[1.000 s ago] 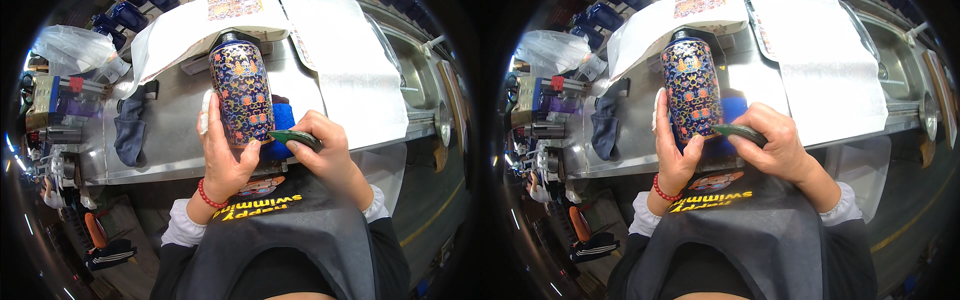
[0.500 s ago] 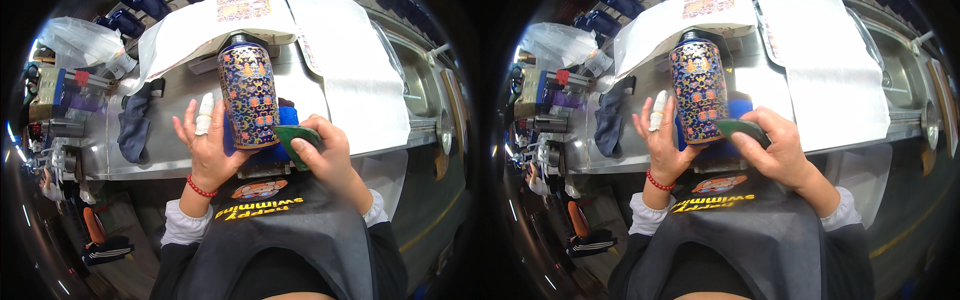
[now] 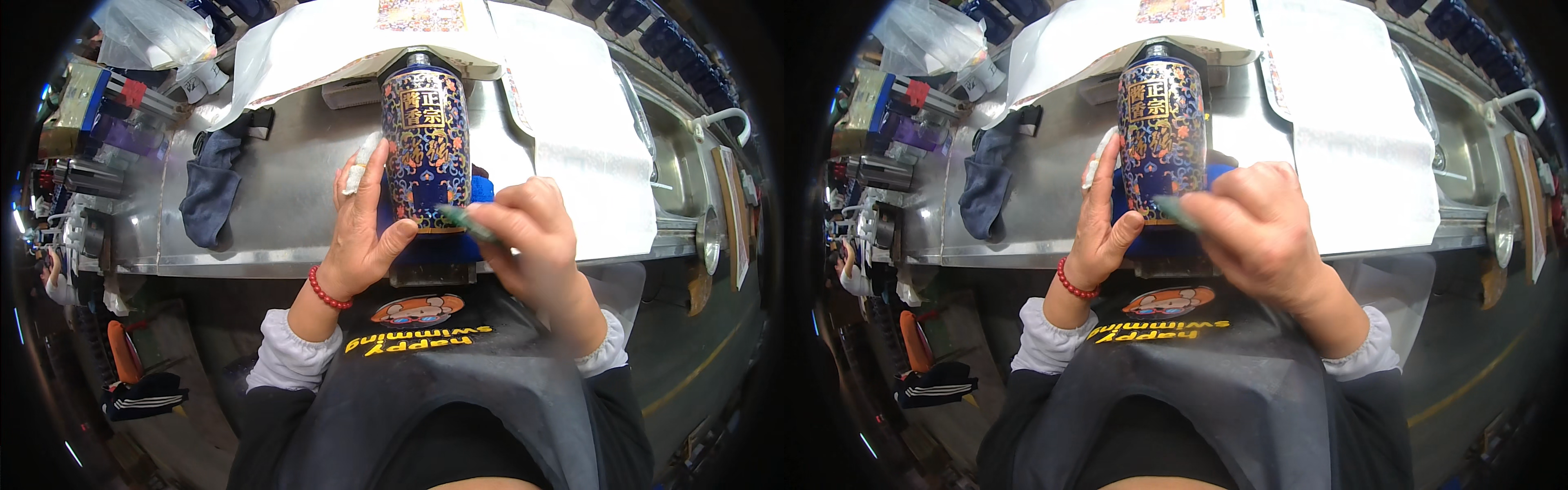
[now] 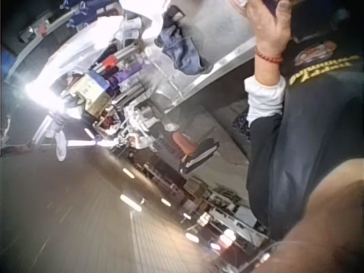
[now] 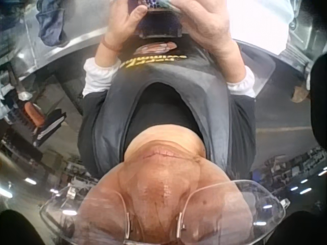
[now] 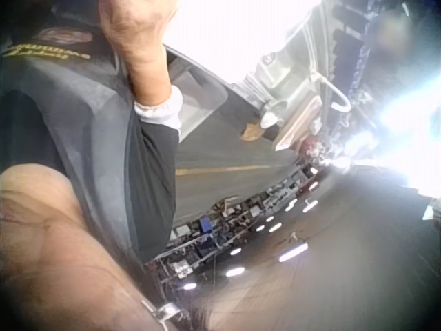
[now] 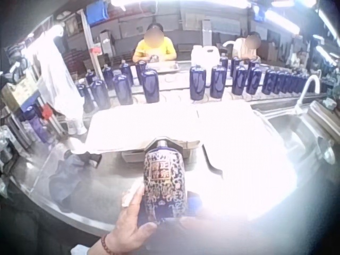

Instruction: The person scrubs the surface of a decorated ceramic vase with a green sponge while holding it steady with the other hand. After scrubbing, the person places the vase on a nearby rack and folds a sheet of paper on the workbench.

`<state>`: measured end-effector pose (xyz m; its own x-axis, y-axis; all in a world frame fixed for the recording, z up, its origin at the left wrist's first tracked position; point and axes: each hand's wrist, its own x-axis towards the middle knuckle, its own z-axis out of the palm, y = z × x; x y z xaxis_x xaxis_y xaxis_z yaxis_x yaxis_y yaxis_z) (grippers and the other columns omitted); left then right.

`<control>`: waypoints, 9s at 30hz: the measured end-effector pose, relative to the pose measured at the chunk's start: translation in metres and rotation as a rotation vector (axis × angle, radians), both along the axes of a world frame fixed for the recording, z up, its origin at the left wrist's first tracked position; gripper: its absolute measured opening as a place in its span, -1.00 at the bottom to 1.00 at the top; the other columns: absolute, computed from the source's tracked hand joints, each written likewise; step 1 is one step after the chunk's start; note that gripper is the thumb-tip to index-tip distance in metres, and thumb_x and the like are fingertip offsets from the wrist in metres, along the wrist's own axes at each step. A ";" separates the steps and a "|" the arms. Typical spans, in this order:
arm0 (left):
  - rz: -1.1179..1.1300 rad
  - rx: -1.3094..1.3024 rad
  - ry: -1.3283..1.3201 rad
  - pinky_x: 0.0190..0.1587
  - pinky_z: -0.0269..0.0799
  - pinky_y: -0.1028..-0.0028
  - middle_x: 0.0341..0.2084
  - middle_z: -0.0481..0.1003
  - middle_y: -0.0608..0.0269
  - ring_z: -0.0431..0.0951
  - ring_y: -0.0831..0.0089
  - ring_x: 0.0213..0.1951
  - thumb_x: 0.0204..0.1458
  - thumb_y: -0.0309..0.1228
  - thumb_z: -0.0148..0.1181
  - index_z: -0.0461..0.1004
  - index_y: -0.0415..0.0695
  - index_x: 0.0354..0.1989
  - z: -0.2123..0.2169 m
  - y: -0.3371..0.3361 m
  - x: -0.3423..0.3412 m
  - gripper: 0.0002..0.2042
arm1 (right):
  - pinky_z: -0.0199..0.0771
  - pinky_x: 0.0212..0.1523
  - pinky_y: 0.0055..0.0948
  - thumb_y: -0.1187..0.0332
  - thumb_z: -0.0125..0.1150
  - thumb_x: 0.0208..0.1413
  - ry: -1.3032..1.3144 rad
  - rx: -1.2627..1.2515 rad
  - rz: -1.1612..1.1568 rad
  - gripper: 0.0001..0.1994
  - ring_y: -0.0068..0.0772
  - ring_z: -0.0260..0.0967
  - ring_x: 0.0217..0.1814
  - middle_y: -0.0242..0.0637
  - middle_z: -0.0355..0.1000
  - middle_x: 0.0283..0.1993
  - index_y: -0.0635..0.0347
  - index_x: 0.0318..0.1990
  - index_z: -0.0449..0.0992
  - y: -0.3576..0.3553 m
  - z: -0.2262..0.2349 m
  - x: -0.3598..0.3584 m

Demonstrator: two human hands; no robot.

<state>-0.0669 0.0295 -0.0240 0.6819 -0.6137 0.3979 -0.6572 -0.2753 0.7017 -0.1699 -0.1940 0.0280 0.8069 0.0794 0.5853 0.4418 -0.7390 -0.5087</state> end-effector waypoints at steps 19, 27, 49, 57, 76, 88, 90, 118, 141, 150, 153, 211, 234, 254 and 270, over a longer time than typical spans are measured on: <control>-0.046 -0.036 0.160 0.46 -0.36 -0.05 0.41 0.11 -0.27 0.06 -0.08 0.45 0.27 0.26 -0.15 -0.10 -0.41 0.48 0.000 0.002 0.008 -0.06 | 0.39 0.23 -0.22 0.65 0.06 0.21 0.251 0.316 -0.097 -0.54 0.13 0.37 0.25 0.24 0.33 0.29 0.23 0.27 0.43 -0.001 -0.014 -0.002; -0.094 -0.087 0.181 0.44 -0.24 0.01 0.35 0.20 -0.26 0.21 -0.03 0.37 0.19 0.24 0.05 -0.15 -0.42 0.48 -0.007 -0.005 0.012 0.01 | 0.29 0.33 -0.13 0.06 0.51 -0.01 0.341 0.205 -0.019 -0.08 0.15 0.32 0.33 0.24 0.33 0.29 0.41 0.40 0.20 0.001 -0.015 0.015; 0.068 0.200 -0.464 0.41 -0.32 -0.29 0.24 0.38 -0.11 0.29 -0.19 0.31 -0.12 -0.03 0.48 0.08 -0.20 0.48 0.014 -0.010 -0.012 0.02 | 0.41 0.22 -0.43 0.47 0.21 0.28 0.379 0.632 -0.135 -0.59 -0.40 0.42 0.21 -0.11 0.48 0.17 0.32 0.25 0.36 -0.004 -0.006 0.001; 0.065 0.110 -0.311 0.41 -0.23 -0.30 0.24 0.37 -0.23 0.21 -0.30 0.36 0.17 0.00 0.23 0.15 -0.39 0.41 -0.009 0.001 -0.018 -0.19 | 0.40 -0.09 -0.61 0.35 0.18 0.32 0.481 0.939 -0.074 -0.80 -0.70 0.35 -0.13 -0.41 0.47 -0.16 0.22 -0.02 0.38 0.008 -0.019 0.001; 0.035 0.268 -0.645 0.49 -0.43 -0.17 0.20 0.46 0.19 0.11 0.00 0.41 0.08 -0.12 0.28 0.60 0.18 0.12 0.016 -0.002 -0.034 -0.60 | 0.49 -0.18 -0.52 0.36 0.20 0.29 0.456 0.993 -0.065 -0.80 -0.61 0.42 -0.19 -0.32 0.52 -0.21 0.28 -0.05 0.45 0.001 -0.034 0.000; 0.039 0.216 -0.528 0.47 -0.42 -0.15 0.21 0.41 -0.06 0.05 -0.06 0.41 0.02 -0.19 0.33 0.53 -0.04 0.20 0.018 -0.004 -0.031 -0.47 | 0.43 -0.17 -0.61 0.36 0.20 0.30 0.430 0.936 -0.072 -0.81 -0.69 0.36 -0.22 -0.43 0.46 -0.23 0.21 -0.05 0.38 0.009 -0.020 -0.001; 0.141 0.225 -0.404 0.46 -0.39 -0.16 0.20 0.43 -0.08 0.07 -0.09 0.41 0.08 -0.15 0.31 0.47 -0.16 0.26 0.014 -0.007 -0.032 -0.42 | 0.44 -0.17 -0.56 0.35 0.21 0.29 0.406 0.782 -0.035 -0.80 -0.64 0.37 -0.23 -0.39 0.47 -0.24 0.23 -0.05 0.39 0.016 -0.017 0.002; 0.133 0.088 -0.666 0.46 -0.32 -0.15 0.10 0.49 0.14 0.29 0.11 0.25 0.13 -0.13 0.29 0.53 0.05 0.12 -0.002 0.002 -0.027 -0.60 | 0.32 -0.22 -0.24 0.45 0.38 -0.12 -0.028 0.096 0.140 -0.78 -0.22 0.34 -0.30 -0.33 0.36 -0.35 0.07 -0.25 0.56 -0.008 -0.010 0.002; 0.249 0.316 -0.599 0.39 -0.49 -0.30 0.13 0.44 -0.02 0.17 0.02 0.35 -0.22 -0.02 0.48 0.31 -0.24 0.34 0.027 0.000 -0.020 -0.08 | 0.26 -0.27 -0.29 0.39 0.38 -0.05 -0.178 -0.160 0.058 -0.81 -0.23 0.35 -0.35 -0.33 0.37 -0.40 0.04 -0.23 0.58 -0.019 0.024 0.052; 0.286 0.257 -0.429 0.41 -0.47 -0.25 0.12 0.43 0.01 0.19 0.00 0.34 -0.17 0.24 0.42 0.22 -0.34 0.35 0.013 -0.006 -0.011 0.06 | 0.31 -0.27 -0.26 0.41 0.35 -0.07 -0.202 -0.377 -0.066 -0.85 -0.34 0.42 -0.33 -0.38 0.38 -0.38 0.05 -0.30 0.55 -0.022 0.047 0.086; 0.312 0.262 -0.559 0.42 -0.44 -0.22 0.18 0.39 -0.04 0.20 -0.02 0.34 -0.16 0.27 0.40 0.20 -0.35 0.36 0.010 -0.006 -0.012 0.07 | 0.30 -0.21 -0.26 0.38 0.38 -0.08 0.081 -0.247 0.467 -0.82 -0.32 0.44 -0.29 -0.37 0.38 -0.35 0.03 -0.29 0.54 -0.014 0.053 0.083; -0.038 -0.102 0.119 0.45 -0.30 0.11 0.36 0.22 -0.14 0.15 0.06 0.39 0.28 0.11 0.01 -0.09 -0.39 0.49 -0.006 -0.004 0.002 -0.12 | 0.18 -0.22 -0.29 0.41 0.39 -0.22 -0.071 -0.206 0.325 -0.76 -0.45 0.28 -0.39 -0.48 0.31 -0.36 0.01 -0.28 0.63 -0.009 -0.002 0.004; 0.261 0.314 -0.543 0.42 -0.52 -0.25 0.22 0.42 -0.03 0.07 -0.12 0.42 -0.24 0.22 0.44 0.23 -0.22 0.41 0.022 0.016 -0.004 0.06 | 0.22 -0.31 -0.30 0.50 0.44 -0.27 -0.129 -0.185 0.256 -0.66 -0.35 0.30 -0.40 -0.40 0.37 -0.36 0.16 -0.21 0.62 -0.002 0.000 0.015; -0.049 -0.124 0.172 0.44 -0.32 -0.10 0.33 0.27 -0.17 0.01 -0.17 0.44 0.18 0.21 0.08 -0.12 -0.29 0.51 -0.018 0.003 -0.002 -0.03 | 0.23 -0.29 -0.32 0.41 0.41 -0.28 -0.029 -0.215 0.364 -0.68 -0.43 0.29 -0.40 -0.43 0.29 -0.40 0.15 -0.24 0.62 0.005 0.012 0.011; 0.073 0.077 -0.142 0.43 -0.39 -0.18 0.23 0.40 -0.09 0.00 -0.13 0.44 -0.03 0.13 0.36 0.16 -0.16 0.45 0.003 0.014 -0.003 -0.06 | 0.43 0.18 -0.17 0.56 0.31 -0.11 0.079 -0.437 0.108 -0.44 -0.06 0.35 0.15 -0.12 0.37 0.30 -0.07 0.14 0.60 0.012 0.010 0.003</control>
